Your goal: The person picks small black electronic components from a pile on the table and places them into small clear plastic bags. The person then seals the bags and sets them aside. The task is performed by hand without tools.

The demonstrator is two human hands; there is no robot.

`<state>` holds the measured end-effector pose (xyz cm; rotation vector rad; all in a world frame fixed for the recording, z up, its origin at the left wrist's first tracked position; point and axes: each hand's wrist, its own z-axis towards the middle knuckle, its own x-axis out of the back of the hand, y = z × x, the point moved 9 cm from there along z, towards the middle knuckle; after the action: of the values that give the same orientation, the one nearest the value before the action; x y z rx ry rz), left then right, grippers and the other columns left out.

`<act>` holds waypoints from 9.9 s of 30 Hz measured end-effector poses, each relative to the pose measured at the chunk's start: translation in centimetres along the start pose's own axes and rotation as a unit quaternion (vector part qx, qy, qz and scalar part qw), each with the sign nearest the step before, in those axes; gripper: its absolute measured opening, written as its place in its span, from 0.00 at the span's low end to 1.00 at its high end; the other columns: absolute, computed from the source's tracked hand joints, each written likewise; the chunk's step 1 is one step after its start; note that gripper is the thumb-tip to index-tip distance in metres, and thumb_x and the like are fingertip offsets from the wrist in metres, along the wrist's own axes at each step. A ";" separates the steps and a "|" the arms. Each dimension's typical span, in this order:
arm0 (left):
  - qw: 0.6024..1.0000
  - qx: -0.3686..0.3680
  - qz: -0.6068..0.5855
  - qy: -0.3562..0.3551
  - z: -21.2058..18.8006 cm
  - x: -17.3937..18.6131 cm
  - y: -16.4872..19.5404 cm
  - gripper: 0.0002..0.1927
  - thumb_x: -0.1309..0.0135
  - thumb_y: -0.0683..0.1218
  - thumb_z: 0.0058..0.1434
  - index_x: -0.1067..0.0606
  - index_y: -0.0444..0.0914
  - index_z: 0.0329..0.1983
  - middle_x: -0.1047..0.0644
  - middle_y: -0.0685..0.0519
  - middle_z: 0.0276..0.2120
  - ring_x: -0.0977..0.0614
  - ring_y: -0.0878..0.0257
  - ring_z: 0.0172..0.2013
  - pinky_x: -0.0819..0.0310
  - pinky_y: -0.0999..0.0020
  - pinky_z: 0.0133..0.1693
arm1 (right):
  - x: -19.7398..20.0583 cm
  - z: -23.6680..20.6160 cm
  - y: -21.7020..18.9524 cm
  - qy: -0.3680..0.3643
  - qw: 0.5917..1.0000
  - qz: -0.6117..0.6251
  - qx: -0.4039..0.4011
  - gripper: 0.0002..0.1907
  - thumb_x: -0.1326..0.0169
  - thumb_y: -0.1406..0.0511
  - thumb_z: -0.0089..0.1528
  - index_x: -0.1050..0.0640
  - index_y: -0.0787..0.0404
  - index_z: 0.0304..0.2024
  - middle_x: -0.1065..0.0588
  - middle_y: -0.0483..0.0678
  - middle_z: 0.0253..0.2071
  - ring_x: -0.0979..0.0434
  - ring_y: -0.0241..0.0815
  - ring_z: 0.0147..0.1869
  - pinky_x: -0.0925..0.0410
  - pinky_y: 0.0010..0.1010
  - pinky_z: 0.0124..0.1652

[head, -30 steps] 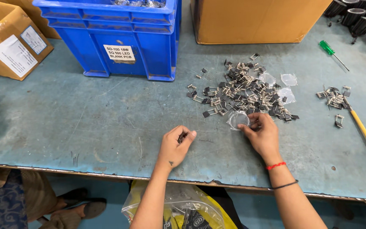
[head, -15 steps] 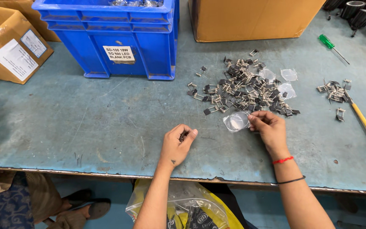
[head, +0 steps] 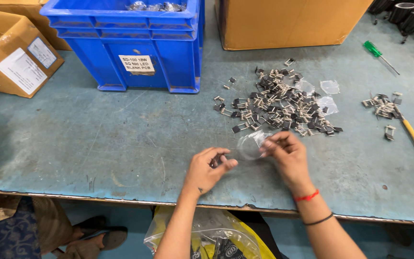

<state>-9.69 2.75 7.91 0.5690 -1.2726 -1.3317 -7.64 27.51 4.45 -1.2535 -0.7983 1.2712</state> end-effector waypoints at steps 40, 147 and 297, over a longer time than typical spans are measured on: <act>0.998 -0.056 -0.035 0.007 -1.4 -2.3 1.7 0.19 0.31 0.42 0.50 0.17 0.40 0.47 0.18 0.55 0.39 0.18 0.67 0.34 0.21 0.72 0.38 | -4.5 -3.3 3.5 -0.144 0.958 0.173 -0.178 0.12 0.51 0.68 0.65 0.21 0.73 0.42 0.19 0.58 0.41 0.16 0.48 0.44 0.23 0.37 0.47; 0.997 -0.011 -0.070 -0.004 -1.9 -2.8 1.5 0.24 0.29 0.43 0.46 0.20 0.35 0.47 0.18 0.53 0.43 0.22 0.71 0.32 0.24 0.73 0.34 | -4.5 -4.6 4.0 -0.133 0.984 0.012 -0.116 0.12 0.48 0.65 0.69 0.21 0.68 0.39 0.23 0.44 0.33 0.30 0.29 0.37 0.34 0.22 0.38; 0.985 0.119 -0.116 -0.043 -2.6 -3.2 -1.8 0.15 0.38 0.43 0.62 0.23 0.35 0.51 0.18 0.53 0.32 0.20 0.71 0.31 0.24 0.74 0.34 | -3.6 -5.0 3.4 -0.081 0.990 0.032 -0.109 0.12 0.46 0.71 0.66 0.24 0.72 0.51 0.18 0.53 0.40 0.20 0.38 0.40 0.26 0.29 0.43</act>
<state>-7.31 4.39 4.47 0.8562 -1.4817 -1.4164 -4.39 22.38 0.82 -1.3718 -1.0432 1.3783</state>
